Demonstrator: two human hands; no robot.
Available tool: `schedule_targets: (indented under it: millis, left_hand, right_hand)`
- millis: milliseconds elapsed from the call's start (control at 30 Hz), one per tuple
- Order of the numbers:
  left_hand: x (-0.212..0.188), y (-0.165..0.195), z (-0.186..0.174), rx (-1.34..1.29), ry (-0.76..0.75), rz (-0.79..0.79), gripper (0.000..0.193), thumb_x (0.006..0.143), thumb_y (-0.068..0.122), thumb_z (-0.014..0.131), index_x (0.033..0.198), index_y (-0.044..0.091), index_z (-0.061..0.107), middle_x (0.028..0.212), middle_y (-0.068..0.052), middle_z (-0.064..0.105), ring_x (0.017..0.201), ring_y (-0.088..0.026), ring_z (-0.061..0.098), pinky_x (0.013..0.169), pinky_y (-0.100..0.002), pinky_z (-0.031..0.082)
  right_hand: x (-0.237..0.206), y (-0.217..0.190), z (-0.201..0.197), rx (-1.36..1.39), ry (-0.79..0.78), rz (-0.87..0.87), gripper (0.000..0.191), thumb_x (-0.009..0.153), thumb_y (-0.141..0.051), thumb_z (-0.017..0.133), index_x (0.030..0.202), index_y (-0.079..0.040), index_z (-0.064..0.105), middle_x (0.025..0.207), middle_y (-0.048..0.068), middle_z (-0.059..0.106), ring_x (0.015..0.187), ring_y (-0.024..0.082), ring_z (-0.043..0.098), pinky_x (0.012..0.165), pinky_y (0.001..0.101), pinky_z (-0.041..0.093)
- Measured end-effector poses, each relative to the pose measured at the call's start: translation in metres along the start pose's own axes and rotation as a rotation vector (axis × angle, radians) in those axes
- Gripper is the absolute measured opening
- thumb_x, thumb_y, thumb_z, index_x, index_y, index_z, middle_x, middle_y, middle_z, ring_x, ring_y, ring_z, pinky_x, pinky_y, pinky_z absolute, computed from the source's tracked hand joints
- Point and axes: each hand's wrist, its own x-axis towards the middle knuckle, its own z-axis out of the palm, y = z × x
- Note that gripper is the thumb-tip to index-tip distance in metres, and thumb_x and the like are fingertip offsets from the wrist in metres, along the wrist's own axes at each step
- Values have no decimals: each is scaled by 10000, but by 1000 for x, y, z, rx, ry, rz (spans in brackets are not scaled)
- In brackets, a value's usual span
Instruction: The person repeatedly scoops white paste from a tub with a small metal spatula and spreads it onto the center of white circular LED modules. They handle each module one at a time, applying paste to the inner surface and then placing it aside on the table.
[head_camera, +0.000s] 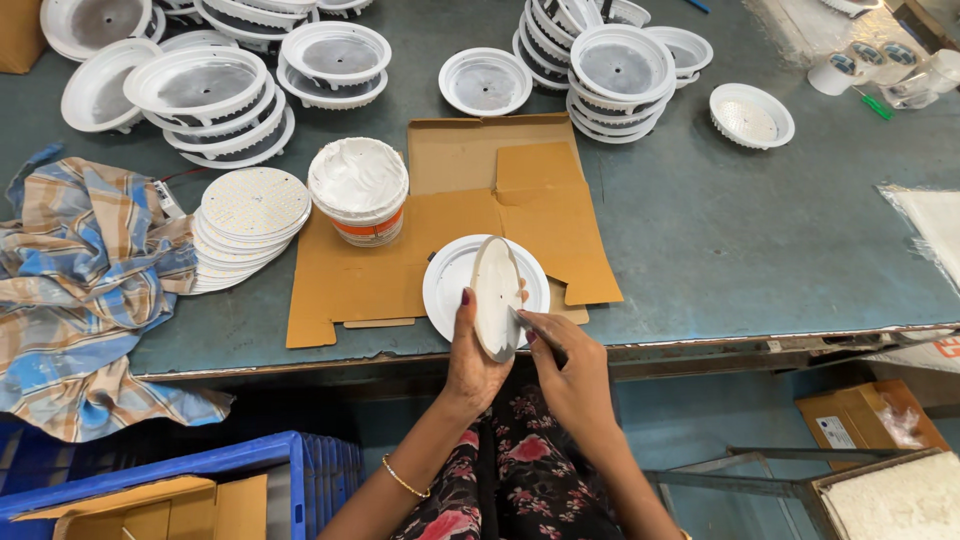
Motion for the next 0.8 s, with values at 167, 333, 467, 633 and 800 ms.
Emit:
schedule_targets:
  millis: [167, 333, 467, 633, 800]
  left_hand:
    - [1, -3, 6, 412, -101, 162, 1077, 843, 727, 623, 1631, 141, 182, 1602, -119, 278, 1490, -253, 258, 1211, -467, 257]
    - [5, -4, 8, 790, -173, 326, 1088, 879, 753, 576, 1674, 108, 207, 1717, -101, 204, 1604, -263, 175, 1301, -473, 85]
    - [4, -6, -3, 668, -178, 274, 1107, 867, 757, 609, 1661, 114, 184, 1721, -80, 197, 1597, -247, 176, 1295, -417, 112]
    - [-4, -26, -27, 286, -115, 86, 999, 863, 679, 642, 1617, 172, 226, 1627, -40, 291, 1488, -228, 302, 1231, -395, 249]
    - [-6, -33, -45, -45, -10, -85, 802, 947, 594, 632, 1531, 91, 411, 1381, -49, 543, 1312, -186, 494, 1102, -364, 440]
  right_hand:
    - [-7, -2, 2, 153, -3, 348, 263, 899, -65, 656, 1143, -6, 733, 900, 102, 800, 825, 135, 731, 780, 285, 558]
    - [-7, 4, -14, 291, -66, 472, 272, 909, -93, 670, 1109, 65, 765, 866, 98, 778, 778, 109, 649, 716, 283, 512]
    - [3, 3, -27, 554, -88, 449, 281, 934, -90, 672, 1099, 122, 756, 906, 116, 754, 792, 112, 648, 727, 277, 508]
    - [37, -6, -15, 286, 60, 149, 263, 953, -74, 631, 1179, 33, 713, 1004, 81, 788, 889, 115, 704, 826, 269, 551]
    - [29, -27, 12, 19, 174, -141, 344, 874, 64, 633, 1192, -38, 716, 1121, 134, 748, 1013, 256, 745, 906, 342, 564]
